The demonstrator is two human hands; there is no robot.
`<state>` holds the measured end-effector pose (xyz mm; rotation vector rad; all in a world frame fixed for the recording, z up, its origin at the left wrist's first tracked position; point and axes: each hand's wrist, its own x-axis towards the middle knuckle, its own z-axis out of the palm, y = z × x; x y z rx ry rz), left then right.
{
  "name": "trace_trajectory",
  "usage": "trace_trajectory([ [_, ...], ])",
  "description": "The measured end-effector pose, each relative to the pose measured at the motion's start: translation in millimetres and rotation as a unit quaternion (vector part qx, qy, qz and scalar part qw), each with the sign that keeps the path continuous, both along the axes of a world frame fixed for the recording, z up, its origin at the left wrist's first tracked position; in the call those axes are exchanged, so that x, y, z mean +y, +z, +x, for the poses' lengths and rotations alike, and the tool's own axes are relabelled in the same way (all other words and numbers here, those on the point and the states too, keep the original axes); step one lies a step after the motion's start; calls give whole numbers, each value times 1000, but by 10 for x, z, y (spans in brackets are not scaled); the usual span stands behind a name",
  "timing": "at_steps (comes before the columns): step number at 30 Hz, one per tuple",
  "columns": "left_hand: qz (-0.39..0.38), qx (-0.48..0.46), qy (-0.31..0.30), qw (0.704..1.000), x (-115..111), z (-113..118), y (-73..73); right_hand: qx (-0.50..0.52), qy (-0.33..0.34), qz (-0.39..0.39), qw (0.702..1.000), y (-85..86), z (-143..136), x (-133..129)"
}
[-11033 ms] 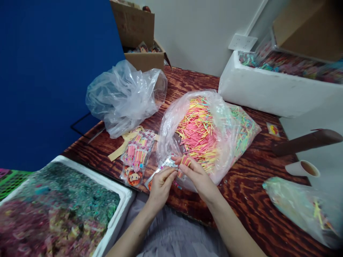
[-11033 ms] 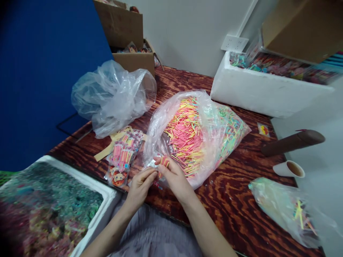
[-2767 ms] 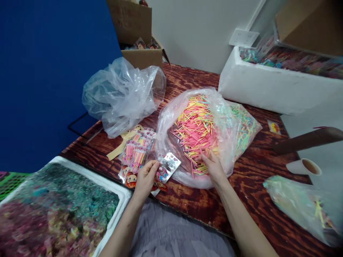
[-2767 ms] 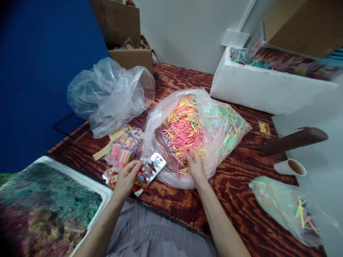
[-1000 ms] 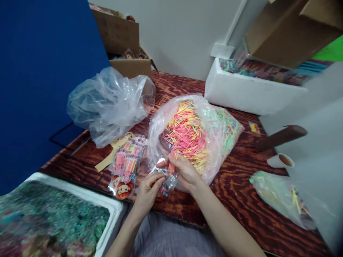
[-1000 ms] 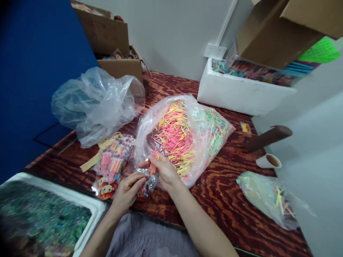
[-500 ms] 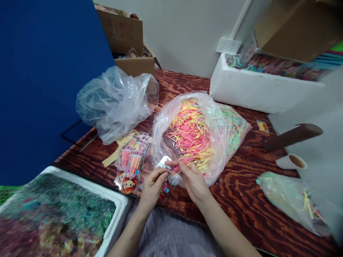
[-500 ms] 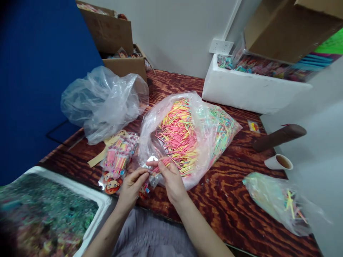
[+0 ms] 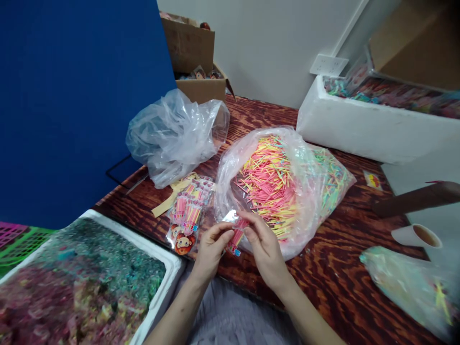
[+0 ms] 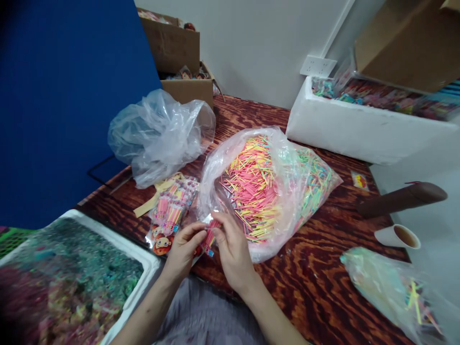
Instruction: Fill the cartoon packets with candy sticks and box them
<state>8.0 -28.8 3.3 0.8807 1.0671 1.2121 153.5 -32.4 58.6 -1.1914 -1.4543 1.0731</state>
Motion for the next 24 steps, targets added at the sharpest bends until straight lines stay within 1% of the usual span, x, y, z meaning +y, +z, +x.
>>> trace_trajectory([
  [2, 16, -5, -4, 1000, -6, -7, 43, -53, -12, 39, 998, -21, -24, -13],
  [4, 26, -7, -5, 1000, -17, -23, 71, -71, -33, 58, 995, -56, -48, -16],
  [5, 28, -8, -1, 1000, -22, -34, 80, -80, -30, 64, 994, -71, -62, -12],
  [9, 24, -19, 8, 999, -36, -100, 125, -127, 48, 83, 987, -66, -137, 33],
  [11, 16, -7, -13, 1000, -43, -149, 171, -132, 49, 101, 985, -22, -187, 54],
  [13, 12, 20, -52, 998, -53, -221, 227, -128, 55, 117, 983, 26, -239, 62],
  [15, 15, 60, -86, 994, -59, -329, 263, -105, 77, 107, 986, 42, -275, 63],
  [16, 15, 81, -88, 993, -54, -398, 265, -87, 84, 90, 988, 29, -279, 67],
  [17, 14, 100, -74, 992, -40, -475, 252, -66, 83, 67, 992, 1, -270, 76],
  [18, 12, 119, -46, 992, -12, -558, 223, -41, 68, 39, 996, -41, -247, 91],
  [20, 20, 159, 46, 986, 84, -722, 116, 4, 8, -14, 1000, -152, -159, 143],
  [21, 35, 194, 88, 976, 151, -795, 42, 17, -27, -33, 999, -209, -100, 177],
  [22, 52, 250, 132, 958, 227, -857, -41, 18, -56, -45, 997, -263, -38, 214],
  [23, 71, 325, 164, 929, 309, -906, -127, 7, -76, -49, 996, -309, 24, 249],
  [24, 95, 406, 192, 888, 390, -940, -212, -12, -89, -47, 995, -347, 81, 280],
])
